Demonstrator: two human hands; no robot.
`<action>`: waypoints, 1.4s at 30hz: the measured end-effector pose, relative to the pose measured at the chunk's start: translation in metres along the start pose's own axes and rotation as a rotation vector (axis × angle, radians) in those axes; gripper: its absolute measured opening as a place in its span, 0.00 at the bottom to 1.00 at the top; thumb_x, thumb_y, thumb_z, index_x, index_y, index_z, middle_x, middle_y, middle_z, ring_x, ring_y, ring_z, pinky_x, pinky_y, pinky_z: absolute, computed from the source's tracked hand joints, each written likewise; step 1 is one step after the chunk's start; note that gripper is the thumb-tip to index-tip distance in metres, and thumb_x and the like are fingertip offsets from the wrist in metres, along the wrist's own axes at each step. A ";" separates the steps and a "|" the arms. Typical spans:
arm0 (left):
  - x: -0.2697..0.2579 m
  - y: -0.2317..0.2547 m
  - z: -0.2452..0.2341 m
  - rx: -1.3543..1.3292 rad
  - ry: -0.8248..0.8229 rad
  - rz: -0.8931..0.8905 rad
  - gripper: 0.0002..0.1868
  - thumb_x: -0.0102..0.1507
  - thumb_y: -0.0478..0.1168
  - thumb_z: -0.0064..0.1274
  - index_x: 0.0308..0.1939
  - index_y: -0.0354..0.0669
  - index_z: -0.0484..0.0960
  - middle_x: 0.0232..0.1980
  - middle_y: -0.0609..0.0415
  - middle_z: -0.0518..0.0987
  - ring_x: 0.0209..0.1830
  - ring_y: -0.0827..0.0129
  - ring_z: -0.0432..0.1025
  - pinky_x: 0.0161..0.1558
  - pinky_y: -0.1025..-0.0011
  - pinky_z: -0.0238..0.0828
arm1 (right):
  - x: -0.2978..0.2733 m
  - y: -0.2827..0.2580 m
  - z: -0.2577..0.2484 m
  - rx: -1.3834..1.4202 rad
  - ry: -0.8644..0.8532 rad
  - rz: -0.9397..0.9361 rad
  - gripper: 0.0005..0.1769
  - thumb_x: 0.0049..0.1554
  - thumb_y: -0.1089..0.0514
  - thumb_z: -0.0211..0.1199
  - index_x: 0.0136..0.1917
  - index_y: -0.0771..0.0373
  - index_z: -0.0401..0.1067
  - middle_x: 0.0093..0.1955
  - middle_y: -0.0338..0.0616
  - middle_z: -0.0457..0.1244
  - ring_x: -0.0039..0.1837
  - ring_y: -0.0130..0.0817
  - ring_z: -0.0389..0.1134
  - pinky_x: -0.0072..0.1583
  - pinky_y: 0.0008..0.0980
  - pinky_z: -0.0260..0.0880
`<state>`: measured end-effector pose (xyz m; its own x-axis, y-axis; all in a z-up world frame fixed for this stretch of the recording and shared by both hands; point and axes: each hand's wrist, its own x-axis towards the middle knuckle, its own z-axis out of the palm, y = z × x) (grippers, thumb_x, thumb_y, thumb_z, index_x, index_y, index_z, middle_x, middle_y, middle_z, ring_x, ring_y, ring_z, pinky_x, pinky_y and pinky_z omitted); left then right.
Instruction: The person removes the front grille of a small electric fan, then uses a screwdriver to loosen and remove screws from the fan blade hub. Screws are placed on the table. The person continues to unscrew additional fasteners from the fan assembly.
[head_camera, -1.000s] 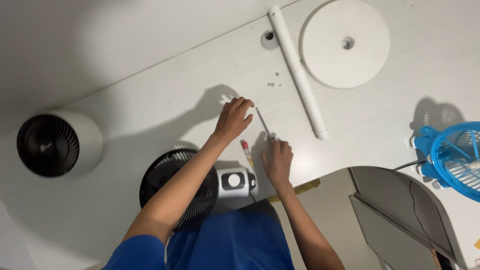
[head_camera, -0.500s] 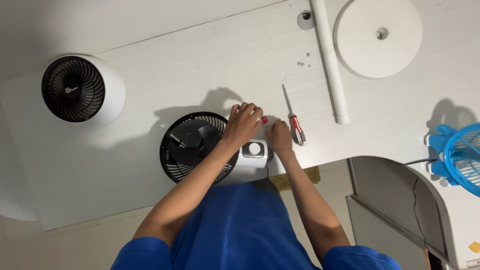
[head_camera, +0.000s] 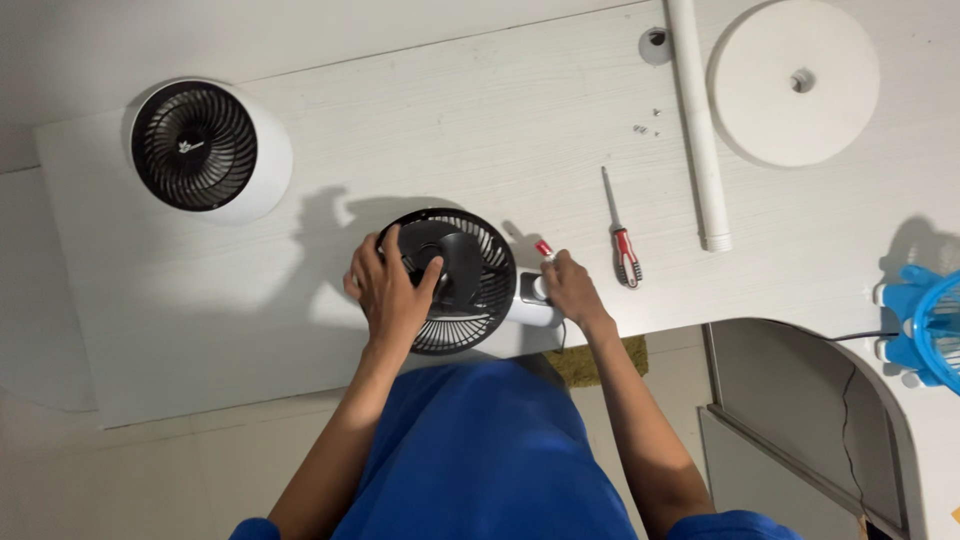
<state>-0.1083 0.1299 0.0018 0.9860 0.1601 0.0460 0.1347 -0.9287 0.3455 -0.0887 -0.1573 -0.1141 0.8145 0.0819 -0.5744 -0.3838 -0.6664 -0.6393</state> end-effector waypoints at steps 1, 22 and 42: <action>-0.008 -0.007 0.002 -0.043 -0.057 -0.060 0.43 0.62 0.63 0.56 0.73 0.44 0.63 0.70 0.31 0.58 0.73 0.38 0.50 0.62 0.31 0.48 | -0.002 -0.002 0.002 0.011 0.042 -0.033 0.18 0.66 0.48 0.50 0.48 0.67 0.64 0.40 0.62 0.68 0.44 0.58 0.73 0.47 0.48 0.71; 0.031 -0.117 0.027 -0.462 -0.047 0.276 0.37 0.65 0.66 0.50 0.68 0.45 0.71 0.74 0.42 0.63 0.75 0.45 0.55 0.67 0.40 0.57 | -0.115 -0.060 0.152 0.178 0.639 -0.034 0.24 0.59 0.47 0.67 0.50 0.72 0.65 0.46 0.61 0.69 0.48 0.54 0.72 0.51 0.45 0.70; 0.069 -0.158 0.006 -0.744 0.066 0.403 0.21 0.76 0.51 0.37 0.57 0.38 0.77 0.57 0.44 0.78 0.57 0.50 0.76 0.57 0.55 0.72 | -0.120 -0.143 0.258 0.127 0.716 -0.002 0.40 0.46 0.40 0.80 0.48 0.71 0.58 0.44 0.62 0.61 0.50 0.55 0.60 0.48 0.54 0.64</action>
<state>-0.0606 0.2852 -0.0555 0.9339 -0.0955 0.3446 -0.3484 -0.4601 0.8167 -0.2435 0.1193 -0.0853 0.8835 -0.4512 -0.1258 -0.3944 -0.5717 -0.7195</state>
